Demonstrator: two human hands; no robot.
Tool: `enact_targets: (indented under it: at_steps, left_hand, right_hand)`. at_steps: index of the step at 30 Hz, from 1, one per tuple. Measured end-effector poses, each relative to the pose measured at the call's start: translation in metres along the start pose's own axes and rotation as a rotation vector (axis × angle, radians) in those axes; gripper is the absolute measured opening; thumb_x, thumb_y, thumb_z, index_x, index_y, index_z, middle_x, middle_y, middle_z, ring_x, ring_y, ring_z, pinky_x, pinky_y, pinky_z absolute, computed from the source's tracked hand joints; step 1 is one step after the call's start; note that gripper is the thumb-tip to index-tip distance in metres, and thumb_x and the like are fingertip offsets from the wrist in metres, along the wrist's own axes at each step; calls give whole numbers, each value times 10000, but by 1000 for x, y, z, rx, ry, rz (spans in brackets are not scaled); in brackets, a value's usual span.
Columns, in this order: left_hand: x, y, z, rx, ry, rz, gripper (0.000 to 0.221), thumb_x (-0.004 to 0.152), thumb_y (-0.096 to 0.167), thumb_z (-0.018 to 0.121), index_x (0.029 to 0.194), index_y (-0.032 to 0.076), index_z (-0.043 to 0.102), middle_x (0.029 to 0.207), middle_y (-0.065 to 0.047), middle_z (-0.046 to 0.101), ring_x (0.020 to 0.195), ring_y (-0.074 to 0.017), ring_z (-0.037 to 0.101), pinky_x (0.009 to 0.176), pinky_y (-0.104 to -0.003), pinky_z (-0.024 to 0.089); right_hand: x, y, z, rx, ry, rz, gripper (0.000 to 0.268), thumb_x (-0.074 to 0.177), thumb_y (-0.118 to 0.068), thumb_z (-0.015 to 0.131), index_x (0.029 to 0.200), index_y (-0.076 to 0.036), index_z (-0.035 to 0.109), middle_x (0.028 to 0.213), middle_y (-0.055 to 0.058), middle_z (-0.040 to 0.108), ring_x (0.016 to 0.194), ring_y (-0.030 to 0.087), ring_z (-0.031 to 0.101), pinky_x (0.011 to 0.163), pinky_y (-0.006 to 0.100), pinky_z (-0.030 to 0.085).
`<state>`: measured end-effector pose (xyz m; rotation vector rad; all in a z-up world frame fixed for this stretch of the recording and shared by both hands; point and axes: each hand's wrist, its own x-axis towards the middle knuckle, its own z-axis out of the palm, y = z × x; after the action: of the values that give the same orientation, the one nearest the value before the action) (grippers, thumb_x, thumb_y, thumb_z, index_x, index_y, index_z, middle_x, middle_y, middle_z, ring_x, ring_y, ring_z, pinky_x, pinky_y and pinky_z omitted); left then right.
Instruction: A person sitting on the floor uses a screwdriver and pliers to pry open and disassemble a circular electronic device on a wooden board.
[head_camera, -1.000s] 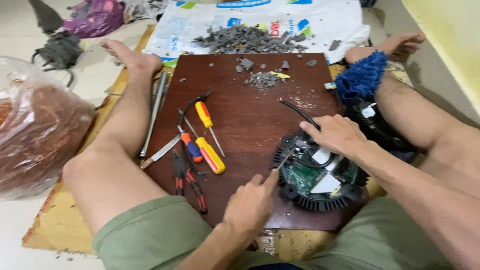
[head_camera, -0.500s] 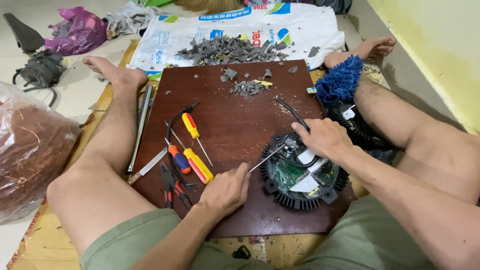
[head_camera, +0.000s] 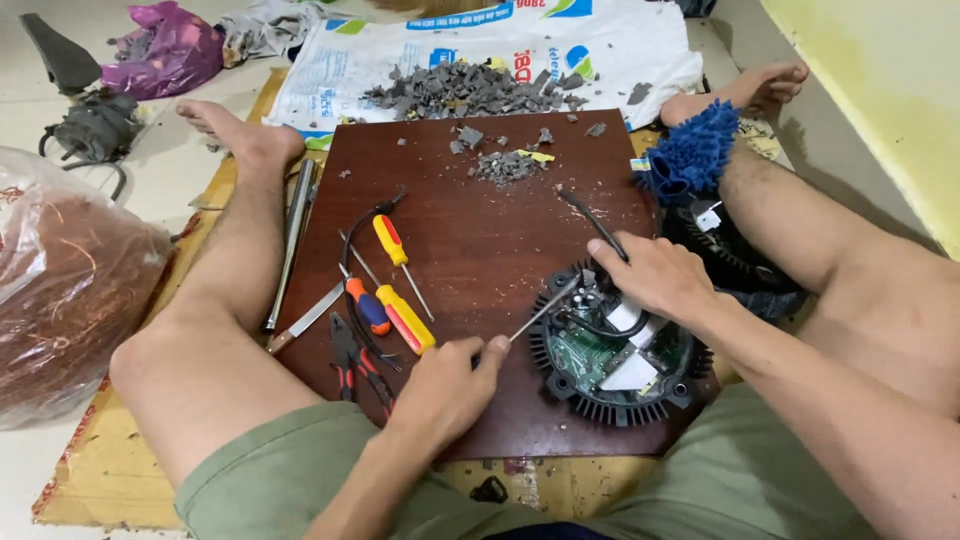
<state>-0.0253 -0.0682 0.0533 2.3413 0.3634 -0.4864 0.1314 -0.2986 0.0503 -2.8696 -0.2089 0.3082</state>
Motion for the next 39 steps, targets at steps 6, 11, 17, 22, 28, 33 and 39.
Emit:
enact_targets:
  at_steps: [6, 11, 17, 22, 28, 33, 39]
  left_hand:
    - [-14, -13, 20, -136, -13, -95, 501, 1075, 539, 491, 895, 101, 651, 725, -78, 624, 651, -216, 542, 650, -391, 411]
    - [-5, -18, 25, -116, -14, -95, 519, 1070, 562, 477, 864, 105, 613, 726, -70, 599, 693, -230, 550, 670, -388, 413]
    - [-4, -18, 24, -109, -45, -144, 523, 1054, 579, 461, 1029, 118, 707, 827, -102, 686, 764, -271, 618, 709, -413, 451]
    - [-5, -16, 23, -110, -47, -161, 510, 1053, 561, 459, 1059, 122, 719, 927, -119, 735, 865, -302, 669, 782, -430, 493]
    - [-2, -21, 27, -122, -20, -133, 519, 1083, 537, 484, 820, 100, 582, 776, -102, 656, 722, -292, 586, 703, -433, 444]
    - [-6, -21, 27, -139, 39, -100, 396, 1061, 435, 470, 1025, 123, 711, 949, -144, 762, 894, -370, 667, 829, -458, 476]
    - [-40, -12, 6, -99, 80, 91, 248, 1068, 360, 506, 1036, 157, 644, 948, -63, 772, 819, -292, 658, 753, -440, 459]
  right_hand:
    - [-13, 38, 23, -22, 652, -377, 660, 998, -645, 607, 1115, 4, 616, 1089, 175, 622, 991, 329, 603, 800, 476, 518]
    - [-37, 31, 34, -153, 922, -364, 812, 904, -593, 772, 1424, -16, 531, 1327, 211, 540, 1168, 405, 558, 924, 528, 485]
    - [-29, 23, 45, -334, 764, -421, 518, 983, -655, 627, 1102, -155, 688, 1058, 81, 708, 972, 315, 618, 736, 462, 487]
    - [-22, 22, 42, 14, 399, -423, 324, 1000, -312, 731, 1168, -93, 562, 879, 161, 718, 661, 424, 679, 520, 552, 537]
    - [-30, -8, -5, 170, 30, -199, 96, 1011, -99, 669, 1092, -53, 693, 962, 150, 809, 746, 243, 793, 713, 379, 714]
    - [-20, -35, -49, 351, 225, -158, 863, 966, -467, 681, 1624, -53, 307, 1617, 218, 440, 1471, 395, 443, 1174, 576, 373]
    - [-20, -32, -20, -270, -317, 55, 1319, 630, -971, 565, 1693, -349, 94, 1772, 100, 116, 1633, 408, 113, 1301, 714, 8]
